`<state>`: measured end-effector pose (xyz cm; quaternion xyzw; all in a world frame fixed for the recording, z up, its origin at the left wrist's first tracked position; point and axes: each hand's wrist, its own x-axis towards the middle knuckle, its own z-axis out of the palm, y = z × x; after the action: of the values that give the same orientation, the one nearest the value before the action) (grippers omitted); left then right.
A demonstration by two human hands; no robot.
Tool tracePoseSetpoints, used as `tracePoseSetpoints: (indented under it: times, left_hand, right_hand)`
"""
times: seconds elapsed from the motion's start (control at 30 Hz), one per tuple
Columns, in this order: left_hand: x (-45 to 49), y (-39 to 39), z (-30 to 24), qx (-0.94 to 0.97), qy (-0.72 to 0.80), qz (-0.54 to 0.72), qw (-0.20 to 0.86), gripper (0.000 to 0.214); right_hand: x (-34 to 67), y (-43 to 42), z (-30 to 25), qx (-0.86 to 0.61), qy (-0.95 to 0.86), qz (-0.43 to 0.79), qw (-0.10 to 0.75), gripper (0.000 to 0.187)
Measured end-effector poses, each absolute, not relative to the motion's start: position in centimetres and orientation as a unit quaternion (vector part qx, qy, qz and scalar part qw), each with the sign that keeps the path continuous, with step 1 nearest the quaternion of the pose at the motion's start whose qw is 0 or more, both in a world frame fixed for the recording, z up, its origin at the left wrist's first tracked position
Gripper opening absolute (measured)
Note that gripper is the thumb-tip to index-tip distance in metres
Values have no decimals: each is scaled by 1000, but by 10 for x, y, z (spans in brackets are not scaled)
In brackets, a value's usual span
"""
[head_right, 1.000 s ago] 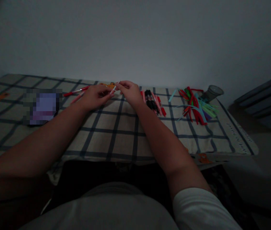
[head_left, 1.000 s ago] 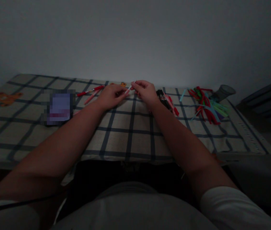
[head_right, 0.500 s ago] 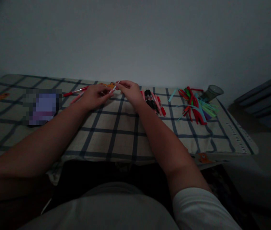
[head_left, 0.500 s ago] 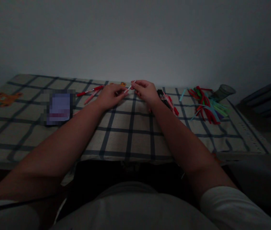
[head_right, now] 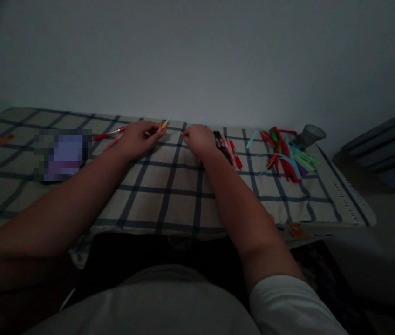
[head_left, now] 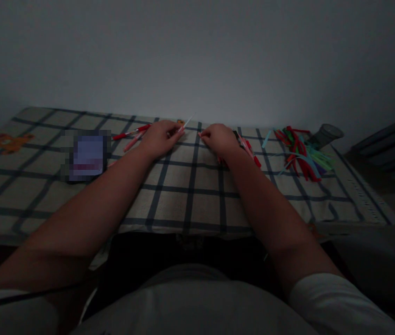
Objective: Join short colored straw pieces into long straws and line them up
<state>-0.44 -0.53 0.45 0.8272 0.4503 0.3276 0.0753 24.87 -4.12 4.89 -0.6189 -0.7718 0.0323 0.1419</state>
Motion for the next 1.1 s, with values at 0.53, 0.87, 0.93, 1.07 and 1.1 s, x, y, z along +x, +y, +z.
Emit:
tracePoseSetpoints:
  times: [0.53, 0.87, 0.93, 1.07, 1.1]
  left_hand:
    - [-3, -8, 8, 826, 462, 310, 88, 35]
    - [-4, -7, 6, 833, 433, 332, 91, 24]
    - [-4, -7, 6, 832, 431, 336, 95, 23]
    - [-2, -9, 8, 830, 446, 321, 91, 25]
    - [-2, -9, 8, 831, 449, 317, 90, 26]
  right_hand:
    - [242, -45, 46, -620, -783, 13, 55, 39]
    - [247, -27, 27, -604, -757, 93, 231, 27]
    - [246, -24, 27, -595, -742, 125, 284, 30]
    - [247, -14, 25, -563, -699, 188, 399, 32]
    - [248, -12, 25, -555, -688, 207, 418, 30]
